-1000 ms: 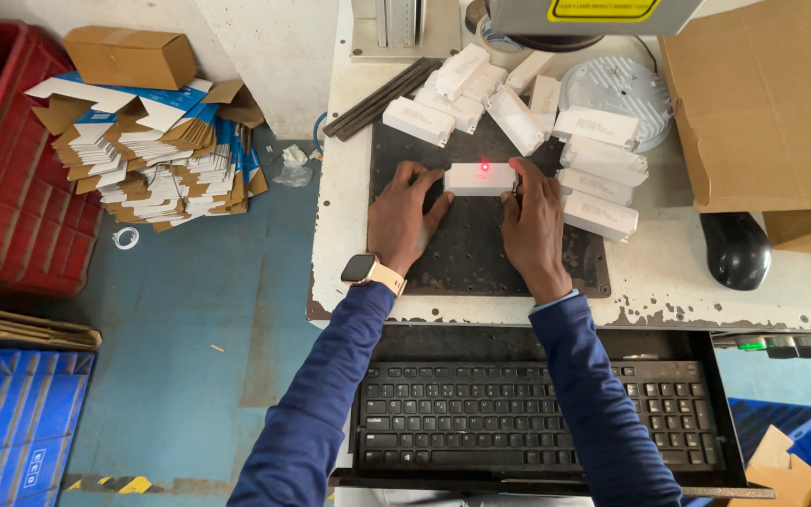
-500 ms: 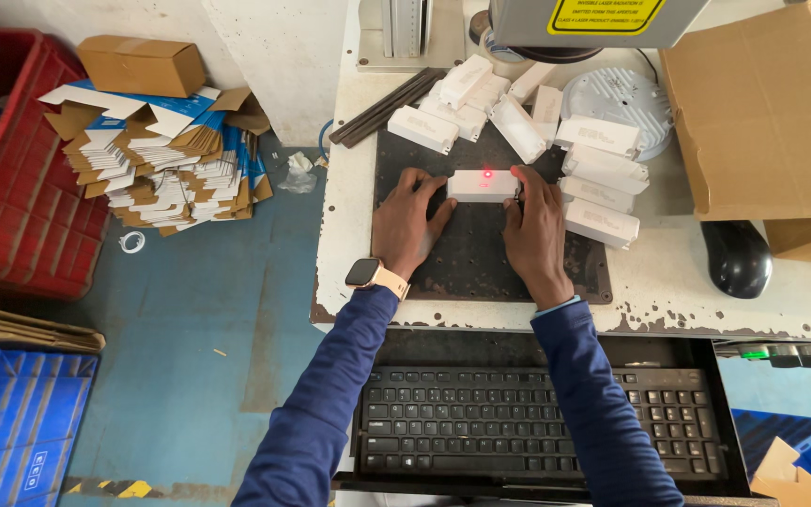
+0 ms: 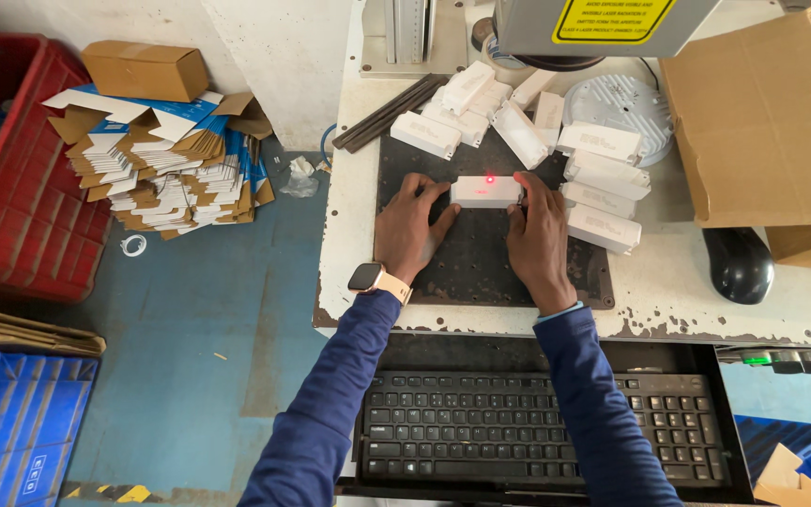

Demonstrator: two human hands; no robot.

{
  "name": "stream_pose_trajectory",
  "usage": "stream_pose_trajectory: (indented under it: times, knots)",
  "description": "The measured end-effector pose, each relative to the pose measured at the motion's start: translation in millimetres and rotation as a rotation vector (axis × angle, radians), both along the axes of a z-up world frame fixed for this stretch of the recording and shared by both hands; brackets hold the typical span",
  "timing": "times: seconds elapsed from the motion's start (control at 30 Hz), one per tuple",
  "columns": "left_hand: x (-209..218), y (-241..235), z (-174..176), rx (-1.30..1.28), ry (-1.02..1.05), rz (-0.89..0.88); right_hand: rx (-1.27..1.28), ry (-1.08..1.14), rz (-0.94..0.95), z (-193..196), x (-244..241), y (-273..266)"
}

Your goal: The person repeatedly places small white plastic parts under a laser marking machine, aligns them with a red dot, and operates the machine to mark each part. After each cycle, the marked part is moved aside and a new part is positioned for marking.

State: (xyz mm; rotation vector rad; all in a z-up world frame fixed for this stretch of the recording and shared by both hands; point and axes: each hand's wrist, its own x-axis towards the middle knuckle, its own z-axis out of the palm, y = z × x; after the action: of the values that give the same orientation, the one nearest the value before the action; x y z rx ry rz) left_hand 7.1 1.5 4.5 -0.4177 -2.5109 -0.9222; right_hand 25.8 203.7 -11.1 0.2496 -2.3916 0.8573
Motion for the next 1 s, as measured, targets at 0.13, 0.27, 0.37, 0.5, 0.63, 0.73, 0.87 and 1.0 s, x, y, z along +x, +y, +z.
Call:
stream_pose_trajectory:
  times: [0.13, 0.27, 0.37, 0.5, 0.63, 0.73, 0.87, 1.0]
  knots:
    - [1, 0, 0, 0.008, -0.005, -0.003, -0.020, 0.002, 0.008, -1, 1, 1]
    - [1, 0, 2, 0.008, -0.007, -0.005, -0.023, -0.010, 0.001, -1, -1, 1]
    - [2, 0, 1, 0.006, -0.017, -0.005, -0.018, 0.020, 0.022, -3, 0, 1]
    - [1, 0, 3, 0.002, -0.020, 0.000, -0.015, -0.004, 0.001, 2, 0, -1]
    - [2, 0, 6, 0.015, -0.044, -0.002, -0.015, 0.012, -0.008, 10, 6, -5]
    - [6, -2, 10, 0.071, -0.075, 0.003, 0.166, 0.094, -0.059, 15, 36, -5]
    - [2, -1, 8, 0.177, -0.063, 0.028, 0.249, -0.510, -0.314, -5, 158, 27]
    - [-4, -2, -3, 0.236, -0.112, 0.063, 0.419, -0.247, -0.282, -52, 267, 65]
